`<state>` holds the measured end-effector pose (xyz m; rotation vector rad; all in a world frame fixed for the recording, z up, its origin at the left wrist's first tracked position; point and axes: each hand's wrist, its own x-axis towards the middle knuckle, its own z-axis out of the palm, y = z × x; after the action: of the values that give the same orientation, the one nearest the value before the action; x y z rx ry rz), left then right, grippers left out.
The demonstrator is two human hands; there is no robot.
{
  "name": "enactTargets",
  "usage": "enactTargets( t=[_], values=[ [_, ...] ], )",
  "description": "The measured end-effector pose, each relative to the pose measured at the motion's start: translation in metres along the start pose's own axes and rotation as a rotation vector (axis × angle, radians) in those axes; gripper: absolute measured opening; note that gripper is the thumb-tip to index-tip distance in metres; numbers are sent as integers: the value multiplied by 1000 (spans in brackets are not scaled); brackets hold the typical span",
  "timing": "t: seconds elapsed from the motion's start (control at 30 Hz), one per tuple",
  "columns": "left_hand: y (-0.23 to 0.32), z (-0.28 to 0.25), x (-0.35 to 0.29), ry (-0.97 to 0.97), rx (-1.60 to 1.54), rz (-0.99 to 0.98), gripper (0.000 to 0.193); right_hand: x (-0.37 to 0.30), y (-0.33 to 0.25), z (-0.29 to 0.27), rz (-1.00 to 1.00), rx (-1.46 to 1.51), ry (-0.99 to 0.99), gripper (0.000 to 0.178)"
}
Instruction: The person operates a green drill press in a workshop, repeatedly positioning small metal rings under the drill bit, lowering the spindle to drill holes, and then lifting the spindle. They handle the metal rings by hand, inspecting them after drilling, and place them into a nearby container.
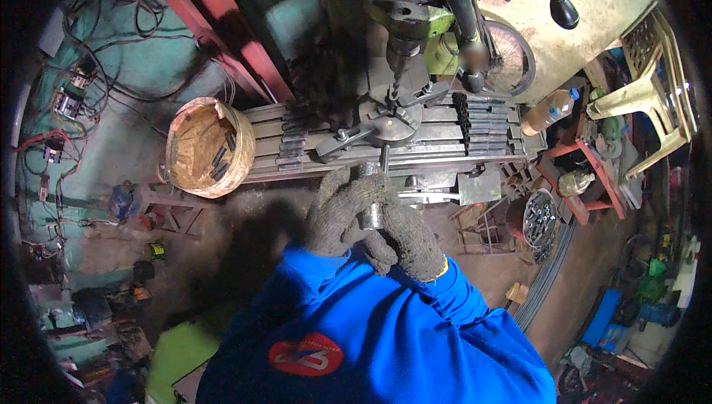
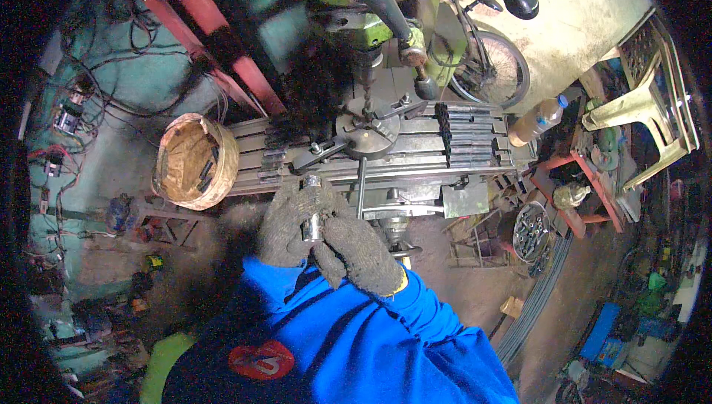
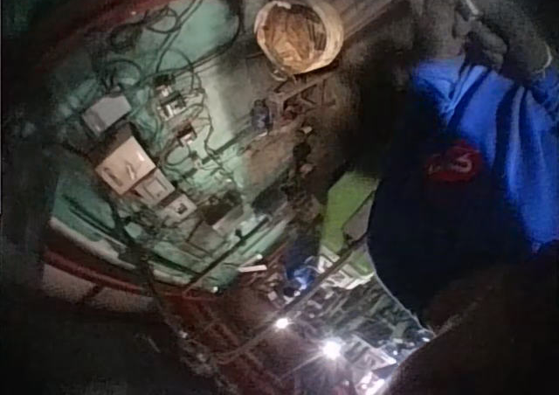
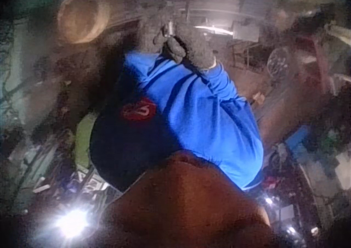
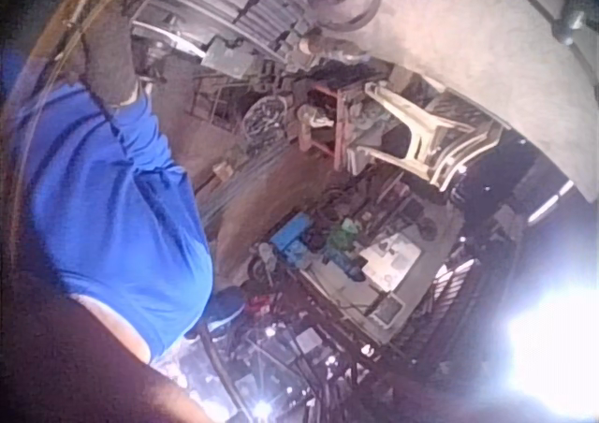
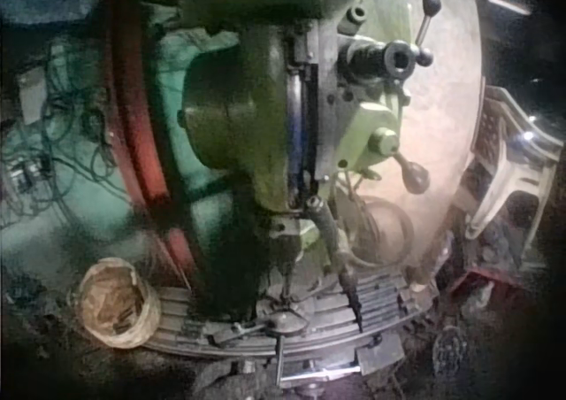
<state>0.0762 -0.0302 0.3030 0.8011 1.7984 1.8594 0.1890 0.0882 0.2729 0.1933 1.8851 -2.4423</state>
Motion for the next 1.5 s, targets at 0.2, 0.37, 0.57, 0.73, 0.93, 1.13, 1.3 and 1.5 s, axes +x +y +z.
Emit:
enactTargets(
  t=[0.2, 0.37, 0.57, 0.73, 0.93, 1.13, 1.3, 1.5],
  values=[
    [9, 6, 3, 12, -494, -229, 21, 2, -11, 9, -43, 220, 21, 43],
    [11, 9, 5, 17, -689, -314, 20, -2, -21, 4, -56, -146, 69, 29],
    [13, 11, 5, 14, -574, -320, 18, -5, -29, 5, -125, -228, 138, 38],
    [2, 13, 6, -5, -624, -246, 21, -5, -30, 8, -189, -235, 169, 38],
    [26, 16, 4, 89, -575, -365, 23, -7, -27, 10, -122, -65, 158, 35],
    [-3, 8, -2, -13, -7, 27, 30, -5, -32, 12, -251, -263, 200, 34],
    [-7, 7, -2, 1, -198, -52, 33, -5, -29, 15, -129, -112, 192, 33],
    [-10, 0, 2, 127, -429, -364, 31, -3, -30, 13, 50, -61, 154, 27]
  ],
)
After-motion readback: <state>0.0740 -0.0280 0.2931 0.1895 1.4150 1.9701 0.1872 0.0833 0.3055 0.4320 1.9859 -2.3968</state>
